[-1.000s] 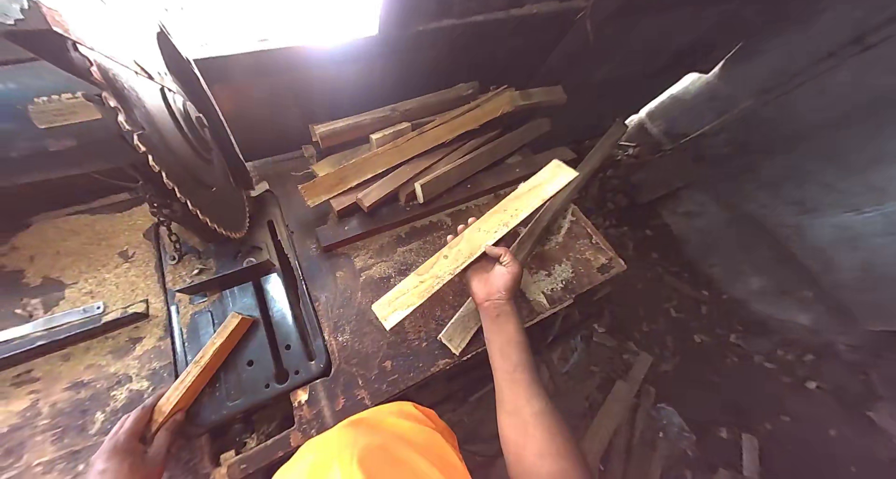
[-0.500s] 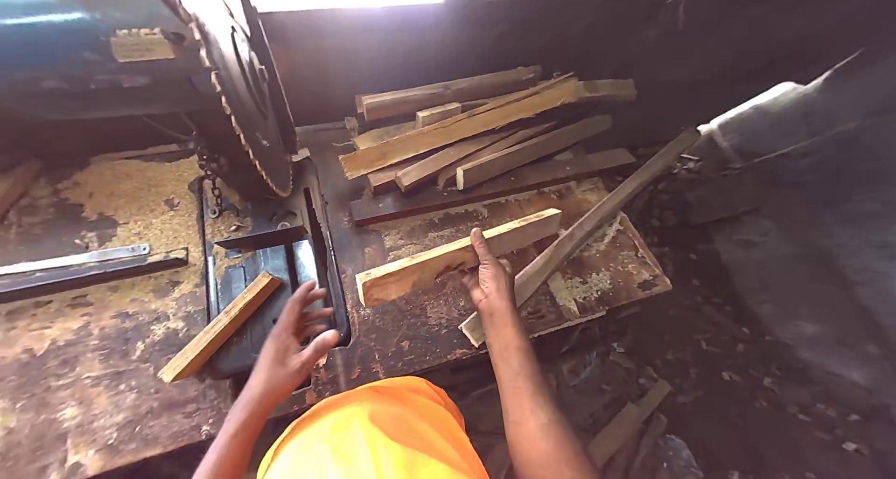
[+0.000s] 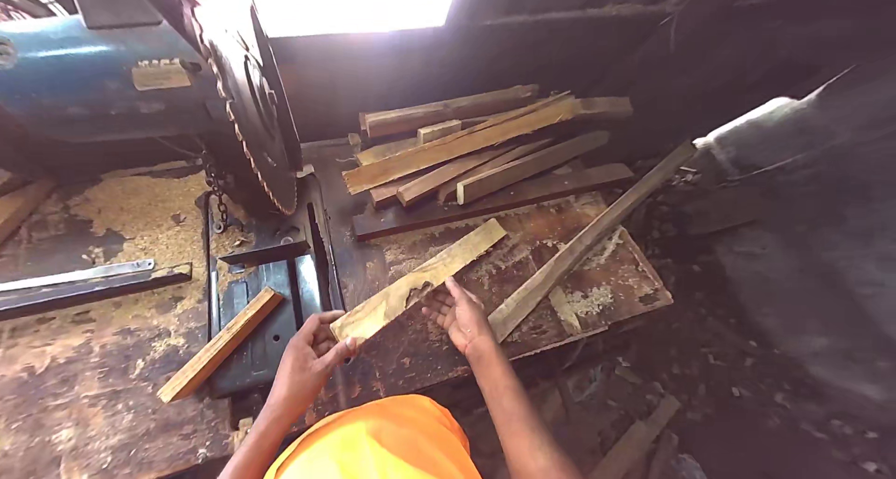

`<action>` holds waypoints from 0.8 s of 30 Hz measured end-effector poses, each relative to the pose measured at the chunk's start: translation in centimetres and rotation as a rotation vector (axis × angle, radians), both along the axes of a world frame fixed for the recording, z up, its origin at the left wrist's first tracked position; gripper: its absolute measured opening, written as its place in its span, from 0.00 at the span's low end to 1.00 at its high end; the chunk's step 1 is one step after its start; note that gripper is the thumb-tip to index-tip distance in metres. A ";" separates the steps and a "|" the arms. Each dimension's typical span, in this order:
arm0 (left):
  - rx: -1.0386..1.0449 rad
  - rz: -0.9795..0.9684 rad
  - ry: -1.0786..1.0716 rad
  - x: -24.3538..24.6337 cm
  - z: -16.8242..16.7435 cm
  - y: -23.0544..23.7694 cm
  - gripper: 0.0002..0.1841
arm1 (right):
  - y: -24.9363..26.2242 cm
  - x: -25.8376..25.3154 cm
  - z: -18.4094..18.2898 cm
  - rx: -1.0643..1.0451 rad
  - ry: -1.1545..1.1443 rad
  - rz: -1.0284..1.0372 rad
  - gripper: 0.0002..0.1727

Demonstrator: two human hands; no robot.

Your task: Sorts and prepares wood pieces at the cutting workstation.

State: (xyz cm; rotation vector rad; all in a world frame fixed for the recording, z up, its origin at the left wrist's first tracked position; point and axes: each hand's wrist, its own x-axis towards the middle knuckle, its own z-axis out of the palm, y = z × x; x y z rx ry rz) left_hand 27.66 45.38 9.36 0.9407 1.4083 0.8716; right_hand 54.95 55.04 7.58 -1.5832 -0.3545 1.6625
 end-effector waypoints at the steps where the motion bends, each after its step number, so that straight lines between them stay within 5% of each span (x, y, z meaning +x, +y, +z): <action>1: 0.013 -0.021 -0.015 0.1 -0.3 -0.3 0.28 | 0.0 -0.1 -0.3 0.005 0.055 0.008 0.26; 6: 0.080 -0.209 -0.052 0.0 -1.3 -0.8 0.33 | 1.1 -1.2 -0.7 0.021 0.062 -0.176 0.18; 18: 0.062 -0.231 0.516 -6.5 -4.0 -5.4 0.24 | 8.9 3.0 2.7 0.118 -0.134 -0.377 0.20; 24: 0.356 -0.032 0.946 -4.7 -8.8 -7.1 0.23 | 16.5 3.7 4.5 0.367 -0.155 -0.290 0.23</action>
